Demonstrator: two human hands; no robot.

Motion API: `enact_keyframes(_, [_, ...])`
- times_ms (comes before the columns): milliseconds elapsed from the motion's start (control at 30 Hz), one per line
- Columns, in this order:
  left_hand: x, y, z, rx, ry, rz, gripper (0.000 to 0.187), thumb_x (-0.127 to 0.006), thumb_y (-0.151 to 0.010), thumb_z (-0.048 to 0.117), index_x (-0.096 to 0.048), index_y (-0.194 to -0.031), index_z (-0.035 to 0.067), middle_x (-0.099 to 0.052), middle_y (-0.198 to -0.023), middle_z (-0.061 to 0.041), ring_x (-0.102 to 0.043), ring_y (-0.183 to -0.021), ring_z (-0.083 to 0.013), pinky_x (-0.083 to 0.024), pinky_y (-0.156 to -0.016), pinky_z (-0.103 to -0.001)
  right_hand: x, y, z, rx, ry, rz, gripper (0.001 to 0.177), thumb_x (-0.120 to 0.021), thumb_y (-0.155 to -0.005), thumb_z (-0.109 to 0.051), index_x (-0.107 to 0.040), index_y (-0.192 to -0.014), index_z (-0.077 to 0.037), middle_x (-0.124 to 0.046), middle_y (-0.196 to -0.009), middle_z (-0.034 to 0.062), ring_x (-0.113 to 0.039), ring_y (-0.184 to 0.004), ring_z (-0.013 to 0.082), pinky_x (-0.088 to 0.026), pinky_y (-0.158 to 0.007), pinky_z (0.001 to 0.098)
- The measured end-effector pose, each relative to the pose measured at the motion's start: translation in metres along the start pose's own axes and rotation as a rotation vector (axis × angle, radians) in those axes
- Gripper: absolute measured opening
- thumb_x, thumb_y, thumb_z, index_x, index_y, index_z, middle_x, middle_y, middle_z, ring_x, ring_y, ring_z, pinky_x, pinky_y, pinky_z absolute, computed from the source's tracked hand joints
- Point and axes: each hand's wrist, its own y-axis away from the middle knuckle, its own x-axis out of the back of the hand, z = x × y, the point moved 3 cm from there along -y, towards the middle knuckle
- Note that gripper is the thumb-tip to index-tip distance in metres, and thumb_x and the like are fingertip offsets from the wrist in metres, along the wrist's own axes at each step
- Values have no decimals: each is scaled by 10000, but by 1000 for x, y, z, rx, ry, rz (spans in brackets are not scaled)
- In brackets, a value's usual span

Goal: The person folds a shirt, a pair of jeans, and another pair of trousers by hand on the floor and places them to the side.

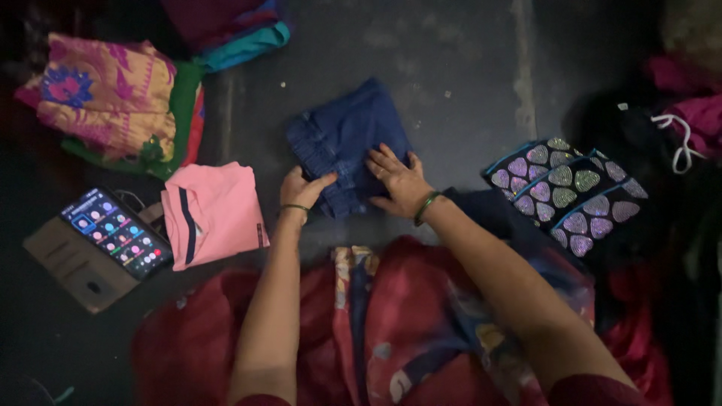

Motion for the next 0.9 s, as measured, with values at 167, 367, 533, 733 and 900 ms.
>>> enact_keyframes(167, [-1,11,-4,-127,-229,296,866,-897,-757,381,-483,-1405,-18,-658,-1157,-299,-642,-1006,-438,-502,-878,-495,28,9,16,65,-257,268,595,-746,-800,-77,-603,-1376,-64,-522,-1550,189,-492,-1444,351,-424,-1216,496])
enact_keyframes(367, [-2,10,5,-221,-79,354,558,-817,-813,295,-647,-1274,32,-747,-1057,-142,-732,-887,-278,-588,-872,-429,31,21,-13,-330,-352,357,567,-730,-802,-17,-638,-1361,-45,-604,-1411,177,-577,-1309,350,-475,-1099,433])
enact_keyframes(533, [27,2,1,-393,-503,299,419,-727,-801,204,-740,-1208,106,-751,-1011,-157,-686,-938,-364,-548,-801,-491,-13,-3,-80,102,-149,387,674,-818,-768,-172,-588,-1380,-6,-594,-1429,196,-512,-1394,359,-450,-1153,453])
enact_keyframes(733, [119,21,-36,-13,-810,444,381,-641,-1028,391,-717,-1175,48,-712,-1155,-196,-697,-1059,-363,-575,-927,-476,-28,-35,-122,-299,-25,71,1083,-766,-816,-528,-177,-1564,-14,-298,-1533,302,-252,-1435,515,-331,-1068,692])
enact_keyframes(900, [81,36,-47,308,-931,359,1130,-762,-789,568,-176,-1539,-40,-235,-1515,-421,-431,-1331,-509,-520,-952,-475,-45,-63,-128,-435,239,-101,1043,-669,-926,-553,-83,-1590,-3,-311,-1511,356,-327,-1372,637,-409,-1026,707])
